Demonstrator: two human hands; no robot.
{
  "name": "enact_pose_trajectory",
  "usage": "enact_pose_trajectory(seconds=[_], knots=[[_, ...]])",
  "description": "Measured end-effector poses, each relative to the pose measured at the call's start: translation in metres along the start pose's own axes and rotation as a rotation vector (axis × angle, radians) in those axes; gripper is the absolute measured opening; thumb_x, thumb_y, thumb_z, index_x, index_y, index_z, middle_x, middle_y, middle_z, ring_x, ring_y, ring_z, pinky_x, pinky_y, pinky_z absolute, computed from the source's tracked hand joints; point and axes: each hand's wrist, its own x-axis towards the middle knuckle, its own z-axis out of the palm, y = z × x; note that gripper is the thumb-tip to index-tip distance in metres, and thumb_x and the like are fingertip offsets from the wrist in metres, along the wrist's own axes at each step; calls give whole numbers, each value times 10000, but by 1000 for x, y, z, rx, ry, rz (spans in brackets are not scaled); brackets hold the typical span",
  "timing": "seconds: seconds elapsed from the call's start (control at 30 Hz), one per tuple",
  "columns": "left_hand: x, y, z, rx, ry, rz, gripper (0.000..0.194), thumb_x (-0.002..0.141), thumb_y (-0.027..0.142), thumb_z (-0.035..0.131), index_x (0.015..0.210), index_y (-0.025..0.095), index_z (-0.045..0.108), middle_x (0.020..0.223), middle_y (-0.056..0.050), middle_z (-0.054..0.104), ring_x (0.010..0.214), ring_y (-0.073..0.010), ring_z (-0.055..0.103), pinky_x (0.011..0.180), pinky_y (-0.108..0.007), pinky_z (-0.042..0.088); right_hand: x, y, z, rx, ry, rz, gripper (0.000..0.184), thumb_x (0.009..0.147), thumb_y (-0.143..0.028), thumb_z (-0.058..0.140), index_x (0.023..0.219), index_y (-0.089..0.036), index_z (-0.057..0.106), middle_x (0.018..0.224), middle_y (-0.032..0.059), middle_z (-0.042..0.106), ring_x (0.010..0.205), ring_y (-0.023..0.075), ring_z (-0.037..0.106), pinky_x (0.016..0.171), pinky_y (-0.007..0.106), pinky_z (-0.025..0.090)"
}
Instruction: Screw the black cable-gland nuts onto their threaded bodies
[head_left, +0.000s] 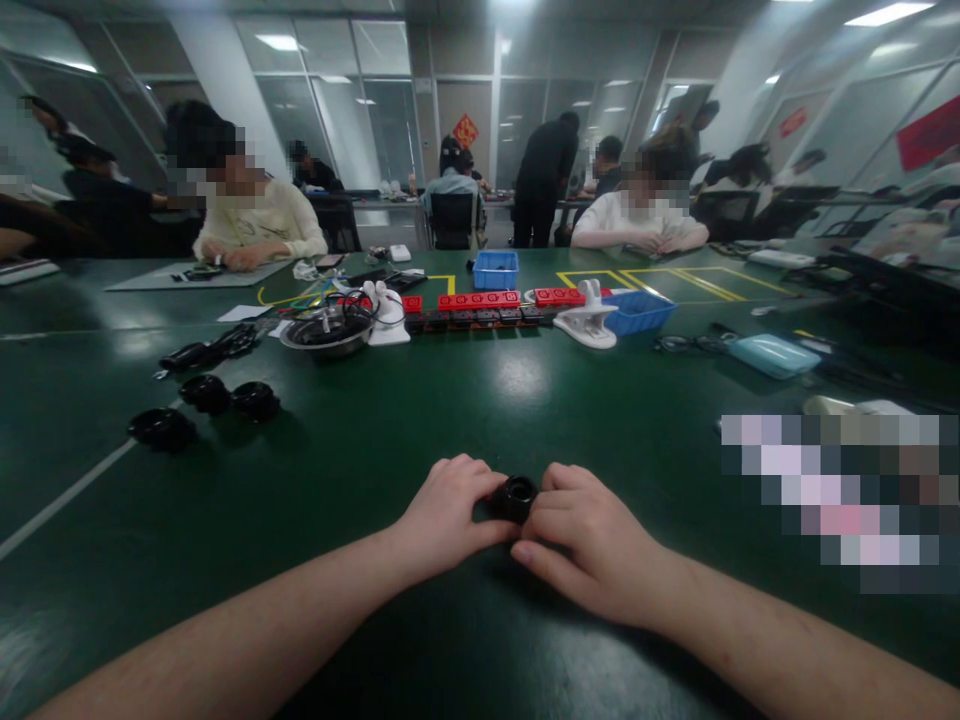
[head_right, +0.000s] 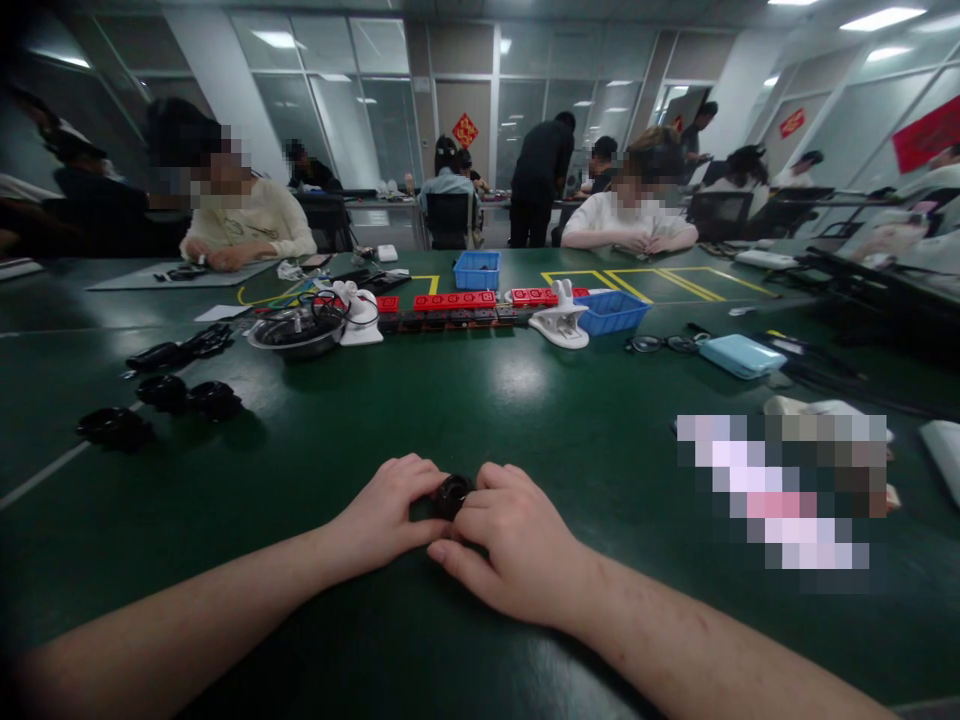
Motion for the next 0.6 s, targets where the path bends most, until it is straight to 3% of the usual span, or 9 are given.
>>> enact_pose_trajectory(seconds=[0.13,0.3,0.6], knots=[[-1,-2,-1,-26,-9,5,292,752,473,588,846,197,588,817,4,560,807,-179,472,688,-300,328,4,14,-3,3,-13,95,390,898,-327,357,624,-163,580,598,17,584,592,131,422,644,311,337],[-1,-1,-3,-38,-35,1,320,738,471,608,930,216,591,842,-1,564,824,-189,475,712,-315,330,11,36,-6,-47,17,353,374,909,-359,317,809,-147,609,763,59,624,717,174,485,668,316,366],[-1,0,-2,-18,-31,2,318,741,473,600,925,215,592,842,-1,559,818,-186,472,709,-312,332,11,32,0,-9,-36,348,387,912,-362,312,814,-148,620,774,66,602,754,176,514,713,317,388]])
